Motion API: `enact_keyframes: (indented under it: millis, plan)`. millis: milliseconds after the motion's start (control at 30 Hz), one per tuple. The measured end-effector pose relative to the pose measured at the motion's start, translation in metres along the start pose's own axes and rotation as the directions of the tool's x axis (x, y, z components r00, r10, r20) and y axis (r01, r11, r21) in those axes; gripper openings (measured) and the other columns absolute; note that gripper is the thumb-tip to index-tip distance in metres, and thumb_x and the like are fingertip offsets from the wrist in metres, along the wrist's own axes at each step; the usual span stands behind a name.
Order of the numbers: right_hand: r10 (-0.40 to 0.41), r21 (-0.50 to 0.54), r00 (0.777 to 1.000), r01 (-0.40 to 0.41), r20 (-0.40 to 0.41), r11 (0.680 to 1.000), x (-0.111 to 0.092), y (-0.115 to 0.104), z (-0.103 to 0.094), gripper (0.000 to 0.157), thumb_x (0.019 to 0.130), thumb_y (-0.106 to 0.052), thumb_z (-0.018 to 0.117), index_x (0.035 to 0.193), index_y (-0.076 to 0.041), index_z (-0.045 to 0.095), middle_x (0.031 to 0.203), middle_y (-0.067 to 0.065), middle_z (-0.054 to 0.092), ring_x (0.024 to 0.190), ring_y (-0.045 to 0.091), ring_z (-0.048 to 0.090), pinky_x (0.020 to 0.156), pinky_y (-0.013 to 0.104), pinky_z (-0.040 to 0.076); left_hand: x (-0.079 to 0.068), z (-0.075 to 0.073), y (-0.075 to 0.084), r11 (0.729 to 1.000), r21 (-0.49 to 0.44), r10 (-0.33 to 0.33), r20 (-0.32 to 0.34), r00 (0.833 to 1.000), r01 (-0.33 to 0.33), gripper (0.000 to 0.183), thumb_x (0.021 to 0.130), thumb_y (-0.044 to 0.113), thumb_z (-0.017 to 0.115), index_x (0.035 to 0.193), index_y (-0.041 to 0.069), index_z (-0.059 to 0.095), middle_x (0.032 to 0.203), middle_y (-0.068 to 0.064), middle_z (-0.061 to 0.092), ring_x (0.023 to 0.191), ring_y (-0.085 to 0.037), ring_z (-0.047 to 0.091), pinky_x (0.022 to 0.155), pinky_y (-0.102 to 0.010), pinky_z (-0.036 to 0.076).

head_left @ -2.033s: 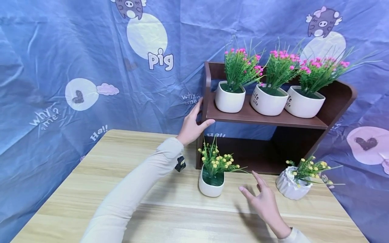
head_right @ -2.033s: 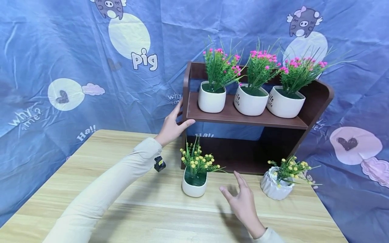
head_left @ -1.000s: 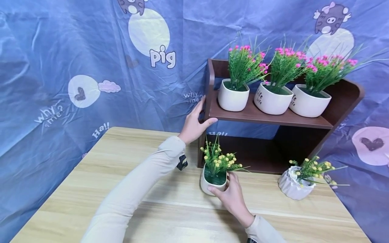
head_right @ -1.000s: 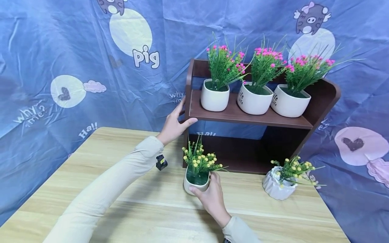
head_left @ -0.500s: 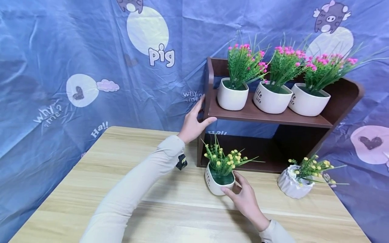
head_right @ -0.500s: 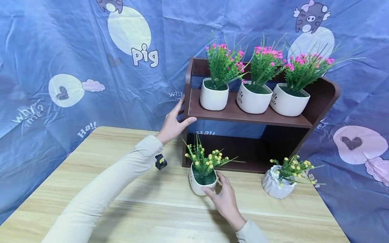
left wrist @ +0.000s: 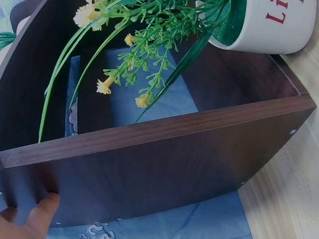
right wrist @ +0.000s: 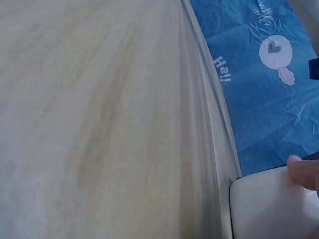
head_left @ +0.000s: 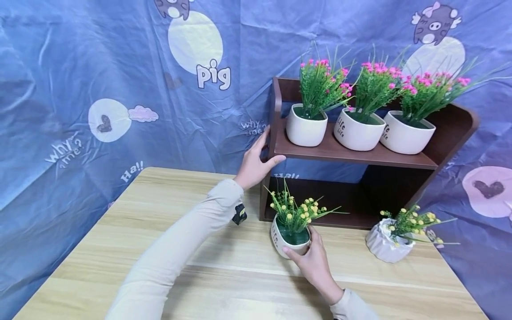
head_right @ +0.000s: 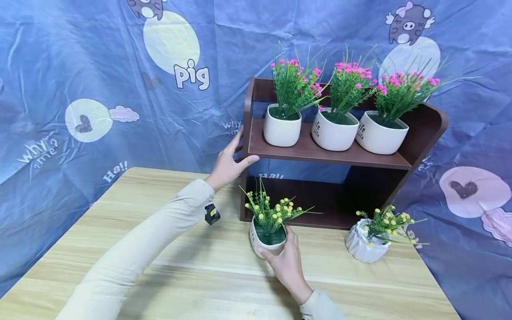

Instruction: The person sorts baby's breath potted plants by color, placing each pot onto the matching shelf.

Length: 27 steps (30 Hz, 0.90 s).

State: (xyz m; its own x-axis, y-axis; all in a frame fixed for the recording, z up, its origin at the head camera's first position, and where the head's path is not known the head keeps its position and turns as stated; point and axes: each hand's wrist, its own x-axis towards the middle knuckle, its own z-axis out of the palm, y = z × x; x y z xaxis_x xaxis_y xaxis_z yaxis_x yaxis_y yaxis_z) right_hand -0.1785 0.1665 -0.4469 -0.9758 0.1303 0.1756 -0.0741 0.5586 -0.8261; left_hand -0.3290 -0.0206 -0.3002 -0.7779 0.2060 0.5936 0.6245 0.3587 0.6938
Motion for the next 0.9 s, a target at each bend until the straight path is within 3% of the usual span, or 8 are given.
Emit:
enact_keyframes:
  millis: [400,533,900]
  plan:
    - [0.027,0.040,0.999,-0.025,-0.034,0.999,-0.001,0.000,-0.001,0.091,0.071,-0.017,0.085,0.139,0.012,0.033,0.132,0.032,0.043,0.122,0.048,0.047,0.098,0.052,0.046,0.000,0.000,0.000,1.000,-0.028,0.002,-0.003,1.000,-0.002,0.088,0.085,0.031,0.074,0.154,0.017,0.023,0.157,-0.002,0.025,0.139,-0.019,0.035,0.113,-0.024,0.030]
    - [0.041,0.046,0.999,-0.039,-0.033,0.998,-0.002,-0.002,-0.006,0.090,0.071,-0.016,0.086,0.140,0.012,0.034,0.134,0.032,0.043,0.124,0.046,0.045,0.099,0.051,0.045,0.000,0.001,0.000,1.000,-0.026,0.008,-0.008,1.000,-0.008,0.087,0.085,0.031,0.074,0.154,0.017,0.023,0.157,-0.003,0.026,0.140,-0.018,0.033,0.113,-0.025,0.028]
    - [0.040,0.066,0.997,-0.036,-0.065,0.997,0.003,-0.008,-0.024,0.094,0.070,-0.015,0.086,0.141,0.013,0.031,0.135,0.032,0.040,0.126,0.045,0.043,0.101,0.047,0.044,-0.001,0.000,0.001,0.999,-0.050,0.009,-0.003,1.000,-0.010,0.087,0.085,0.029,0.074,0.154,0.017,0.023,0.157,-0.003,0.026,0.134,-0.022,0.042,0.111,-0.027,0.034]
